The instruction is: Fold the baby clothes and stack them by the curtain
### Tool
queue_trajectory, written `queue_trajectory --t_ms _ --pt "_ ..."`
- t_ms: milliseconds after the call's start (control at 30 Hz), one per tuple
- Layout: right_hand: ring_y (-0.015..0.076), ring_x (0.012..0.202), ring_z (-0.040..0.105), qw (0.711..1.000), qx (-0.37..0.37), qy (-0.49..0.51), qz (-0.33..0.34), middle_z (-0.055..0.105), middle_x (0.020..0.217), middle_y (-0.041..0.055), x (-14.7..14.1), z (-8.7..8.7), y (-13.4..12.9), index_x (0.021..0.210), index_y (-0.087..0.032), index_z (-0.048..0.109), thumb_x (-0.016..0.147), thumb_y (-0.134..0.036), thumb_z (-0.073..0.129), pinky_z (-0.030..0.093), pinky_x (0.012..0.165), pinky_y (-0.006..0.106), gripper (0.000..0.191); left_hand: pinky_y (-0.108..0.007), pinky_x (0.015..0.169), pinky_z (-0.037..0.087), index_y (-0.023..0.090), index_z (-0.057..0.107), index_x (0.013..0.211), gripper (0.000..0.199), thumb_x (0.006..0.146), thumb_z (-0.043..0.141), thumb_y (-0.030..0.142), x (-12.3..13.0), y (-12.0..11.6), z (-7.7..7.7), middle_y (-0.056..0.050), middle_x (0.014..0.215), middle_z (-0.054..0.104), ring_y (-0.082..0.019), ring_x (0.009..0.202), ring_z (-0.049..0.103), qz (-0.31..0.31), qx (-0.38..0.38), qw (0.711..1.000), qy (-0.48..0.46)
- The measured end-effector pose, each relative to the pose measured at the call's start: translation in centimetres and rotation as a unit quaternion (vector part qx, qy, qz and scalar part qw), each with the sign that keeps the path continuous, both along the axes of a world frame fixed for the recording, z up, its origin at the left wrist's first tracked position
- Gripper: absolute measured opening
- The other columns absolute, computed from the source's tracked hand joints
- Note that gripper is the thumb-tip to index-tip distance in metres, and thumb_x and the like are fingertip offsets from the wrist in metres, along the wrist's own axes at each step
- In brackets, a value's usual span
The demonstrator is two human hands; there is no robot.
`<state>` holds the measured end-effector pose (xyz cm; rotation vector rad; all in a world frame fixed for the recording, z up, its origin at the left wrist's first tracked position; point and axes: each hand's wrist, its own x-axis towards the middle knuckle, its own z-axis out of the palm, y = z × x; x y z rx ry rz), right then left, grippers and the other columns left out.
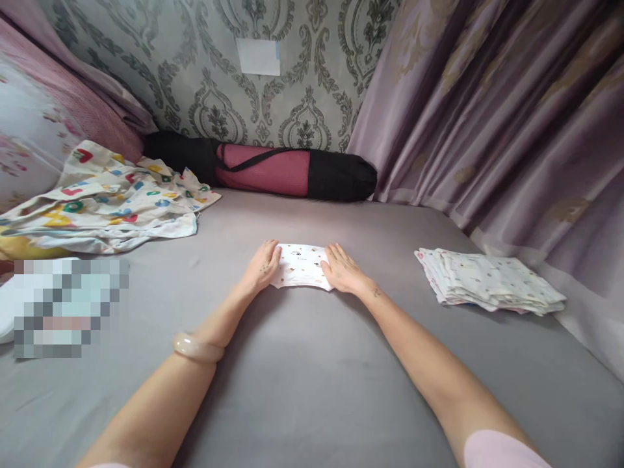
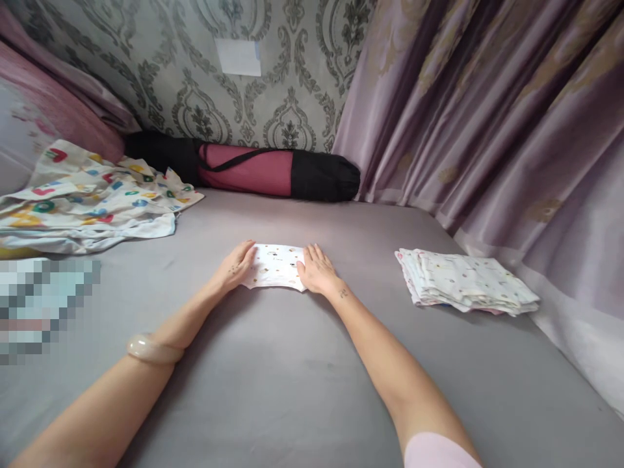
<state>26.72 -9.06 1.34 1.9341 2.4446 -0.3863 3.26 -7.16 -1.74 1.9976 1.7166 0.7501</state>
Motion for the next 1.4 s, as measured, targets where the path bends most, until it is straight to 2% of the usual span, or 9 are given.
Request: queue_trajectory --t_ms 133,267,467,567,667,833,933,1067,1400 --pt "0.0277 0.152 0.013 0.999 0.046 -0.008 0.028 0.021 0.163 0.0162 -2.5 1.6 0.4 0.154 -0.005 0.029 0.101 -0.034 0.024 0.008 0.123 0.046 0.061 -0.039 0.110 0.042 0.008 0.056 0.135 0.049 0.093 0.037 0.025 -0.8 0.3 0.4 -0.016 0.136 0.061 -0.026 0.127 0.056 0.088 -0.011 0.992 -0.094" --pt "0.0249 0.152 0.013 0.993 0.079 0.038 0.084 0.021 0.164 0.0139 -6.1 0.7 0.5 0.155 -0.007 0.027 0.102 -0.038 0.021 0.008 0.123 0.044 0.062 -0.038 0.107 0.044 0.007 0.060 0.129 0.047 0.089 0.039 0.016 -1.3 0.2 0.4 -0.015 0.131 0.065 -0.026 0.123 0.059 0.130 0.004 0.984 -0.123" --pt "0.0242 0.151 0.019 0.993 0.079 0.046 0.070 0.030 0.161 0.0120 -7.6 -2.1 0.8 0.155 -0.011 0.031 0.103 -0.040 0.021 0.010 0.122 0.044 0.060 -0.036 0.106 0.045 0.008 0.063 0.124 0.044 0.088 0.038 0.013 -1.6 0.2 0.5 -0.014 0.128 0.067 -0.025 0.122 0.060 0.148 0.002 0.977 -0.150" --pt "0.0244 0.151 0.018 0.994 0.069 0.041 0.073 0.029 0.161 0.0124 -7.3 -1.9 0.9 0.155 -0.011 0.030 0.103 -0.040 0.021 0.011 0.122 0.044 0.060 -0.036 0.106 0.045 0.010 0.064 0.123 0.044 0.088 0.037 0.011 -1.7 0.2 0.7 -0.013 0.127 0.068 -0.024 0.122 0.060 0.157 -0.003 0.974 -0.166" --pt "0.0276 0.149 0.022 0.996 0.046 0.030 0.074 0.032 0.160 0.0152 -7.5 -0.7 1.0 0.154 -0.010 0.032 0.103 -0.037 0.025 0.016 0.120 0.047 0.058 -0.035 0.105 0.045 0.012 0.065 0.122 0.044 0.086 0.039 0.010 -1.8 0.2 0.6 -0.012 0.125 0.069 -0.023 0.121 0.061 0.166 -0.005 0.968 -0.186" --pt "0.0305 0.146 0.028 0.995 0.069 0.022 0.073 0.039 0.155 0.0196 -10.2 1.0 1.7 0.143 -0.006 0.047 0.100 -0.029 0.029 0.017 0.119 0.051 0.051 -0.036 0.105 0.045 0.015 0.067 0.117 0.045 0.081 0.040 0.008 -2.0 0.4 0.1 -0.010 0.122 0.070 -0.022 0.119 0.062 0.174 0.009 0.961 -0.213" --pt "0.0286 0.150 0.021 0.991 0.097 0.030 0.090 0.032 0.159 0.0182 -12.4 0.6 1.8 0.149 -0.003 0.038 0.101 -0.031 0.028 0.012 0.121 0.049 0.056 -0.034 0.104 0.046 0.012 0.067 0.114 0.044 0.080 0.039 0.008 -2.1 0.5 -0.1 -0.012 0.119 0.070 -0.021 0.116 0.063 0.179 0.029 0.956 -0.229" --pt "0.0261 0.151 0.018 0.991 0.085 0.045 0.094 0.027 0.162 0.0158 -14.1 -1.0 1.7 0.152 -0.002 0.031 0.102 -0.035 0.021 0.009 0.122 0.048 0.061 -0.035 0.101 0.048 0.013 0.065 0.111 0.041 0.082 0.037 0.011 -2.2 0.7 -0.3 -0.011 0.113 0.071 -0.021 0.109 0.065 0.196 0.047 0.949 -0.243" --pt "0.0257 0.150 0.020 0.990 0.081 0.070 0.093 0.029 0.161 0.0156 -14.1 -2.1 2.0 0.152 -0.004 0.033 0.103 -0.037 0.022 0.009 0.122 0.047 0.060 -0.035 0.098 0.048 0.012 0.064 0.111 0.038 0.082 0.039 0.012 -2.8 0.7 -0.4 -0.013 0.107 0.071 -0.023 0.105 0.065 0.206 0.038 0.964 -0.165"
